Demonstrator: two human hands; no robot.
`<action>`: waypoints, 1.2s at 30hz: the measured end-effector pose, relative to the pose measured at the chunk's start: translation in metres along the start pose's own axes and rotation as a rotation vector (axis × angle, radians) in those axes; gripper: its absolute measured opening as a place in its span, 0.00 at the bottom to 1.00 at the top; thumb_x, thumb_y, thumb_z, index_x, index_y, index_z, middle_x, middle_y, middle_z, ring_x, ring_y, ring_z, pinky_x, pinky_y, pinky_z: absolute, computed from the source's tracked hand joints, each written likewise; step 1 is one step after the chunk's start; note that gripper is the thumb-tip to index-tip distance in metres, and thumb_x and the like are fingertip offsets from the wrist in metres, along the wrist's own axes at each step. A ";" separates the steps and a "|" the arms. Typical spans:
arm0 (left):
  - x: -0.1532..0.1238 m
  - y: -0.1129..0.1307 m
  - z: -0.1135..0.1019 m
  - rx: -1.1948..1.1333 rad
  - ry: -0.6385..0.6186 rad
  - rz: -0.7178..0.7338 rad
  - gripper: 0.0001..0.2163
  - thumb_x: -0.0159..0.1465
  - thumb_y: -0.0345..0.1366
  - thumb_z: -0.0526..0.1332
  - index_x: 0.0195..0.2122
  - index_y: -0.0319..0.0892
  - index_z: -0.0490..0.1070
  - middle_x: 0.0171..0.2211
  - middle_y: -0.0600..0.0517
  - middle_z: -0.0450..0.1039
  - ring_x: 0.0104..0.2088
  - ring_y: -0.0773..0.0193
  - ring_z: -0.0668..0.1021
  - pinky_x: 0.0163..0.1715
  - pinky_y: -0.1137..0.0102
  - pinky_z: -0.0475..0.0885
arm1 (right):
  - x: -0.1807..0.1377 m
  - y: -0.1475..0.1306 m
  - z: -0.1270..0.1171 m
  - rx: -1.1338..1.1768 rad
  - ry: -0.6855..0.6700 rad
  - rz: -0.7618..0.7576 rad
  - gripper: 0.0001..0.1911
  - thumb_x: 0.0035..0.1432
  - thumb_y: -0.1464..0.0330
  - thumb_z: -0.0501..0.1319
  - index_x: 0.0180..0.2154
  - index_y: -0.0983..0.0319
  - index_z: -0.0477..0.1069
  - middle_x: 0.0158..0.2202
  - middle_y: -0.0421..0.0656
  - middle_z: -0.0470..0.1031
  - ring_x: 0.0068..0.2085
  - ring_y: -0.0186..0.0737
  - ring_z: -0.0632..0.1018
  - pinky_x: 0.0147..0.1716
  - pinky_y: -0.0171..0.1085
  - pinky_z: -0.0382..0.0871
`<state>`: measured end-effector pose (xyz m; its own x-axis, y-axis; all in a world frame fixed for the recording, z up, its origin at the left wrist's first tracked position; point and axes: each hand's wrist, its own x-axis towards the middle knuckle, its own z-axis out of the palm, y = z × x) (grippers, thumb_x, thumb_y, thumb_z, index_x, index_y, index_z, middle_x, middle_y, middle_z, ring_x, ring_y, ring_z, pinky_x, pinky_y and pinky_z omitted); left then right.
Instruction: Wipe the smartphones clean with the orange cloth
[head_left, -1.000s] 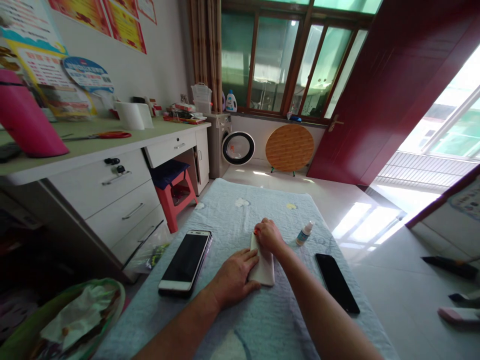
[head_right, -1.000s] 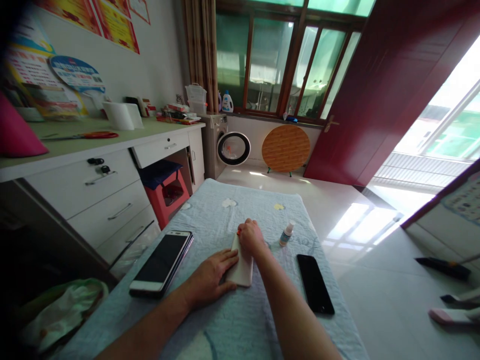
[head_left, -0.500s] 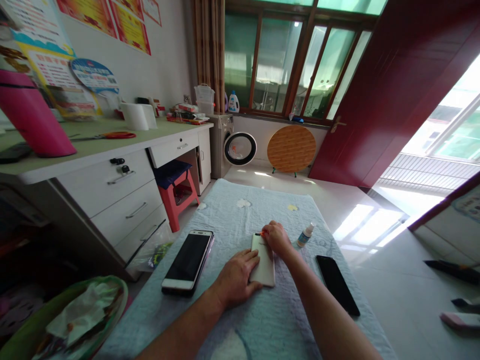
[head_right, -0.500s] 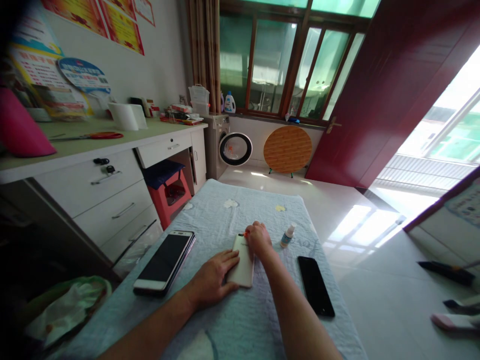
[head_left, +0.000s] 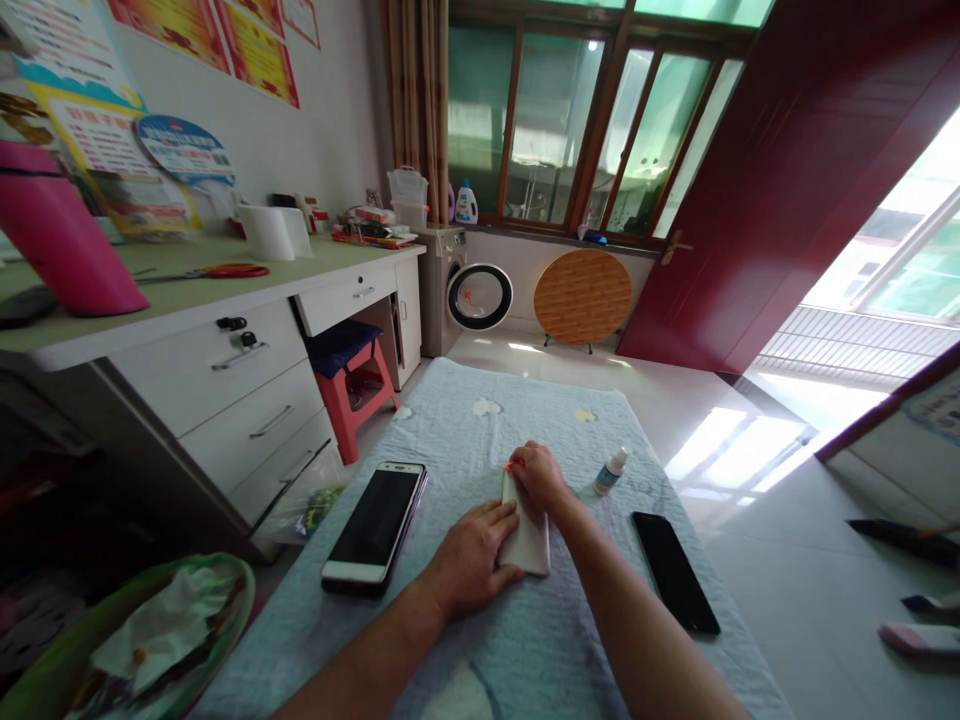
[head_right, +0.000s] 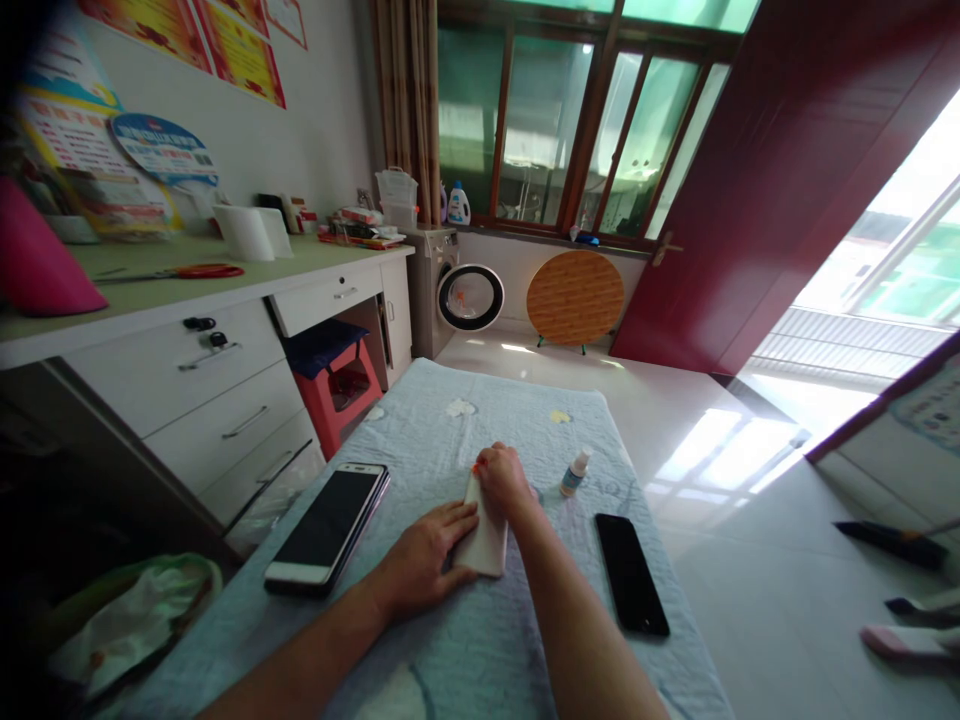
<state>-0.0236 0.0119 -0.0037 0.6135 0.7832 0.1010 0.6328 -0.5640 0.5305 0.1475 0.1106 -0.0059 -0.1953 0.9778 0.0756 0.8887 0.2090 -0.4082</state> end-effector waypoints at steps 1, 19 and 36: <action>0.000 0.001 0.000 0.002 0.003 0.001 0.30 0.56 0.42 0.67 0.59 0.40 0.65 0.62 0.42 0.63 0.62 0.49 0.64 0.63 0.56 0.56 | 0.000 0.001 -0.001 -0.001 -0.001 0.002 0.09 0.58 0.72 0.59 0.36 0.62 0.79 0.38 0.45 0.76 0.40 0.36 0.75 0.41 0.31 0.62; -0.001 0.004 -0.003 -0.011 0.043 0.041 0.27 0.56 0.40 0.67 0.56 0.39 0.67 0.59 0.42 0.67 0.60 0.49 0.67 0.62 0.57 0.58 | 0.010 -0.007 -0.002 -0.028 -0.068 0.056 0.10 0.56 0.71 0.60 0.37 0.62 0.79 0.39 0.46 0.79 0.39 0.36 0.77 0.37 0.30 0.63; -0.001 0.002 0.000 0.022 0.018 0.006 0.30 0.56 0.41 0.67 0.59 0.37 0.66 0.62 0.42 0.63 0.62 0.49 0.65 0.63 0.56 0.56 | 0.012 -0.002 -0.008 -0.090 -0.096 0.042 0.10 0.56 0.71 0.60 0.38 0.61 0.80 0.40 0.46 0.79 0.40 0.37 0.77 0.39 0.30 0.63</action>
<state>-0.0226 0.0099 -0.0026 0.6089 0.7842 0.1196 0.6396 -0.5745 0.5108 0.1471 0.1222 0.0031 -0.1923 0.9809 -0.0291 0.9296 0.1725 -0.3257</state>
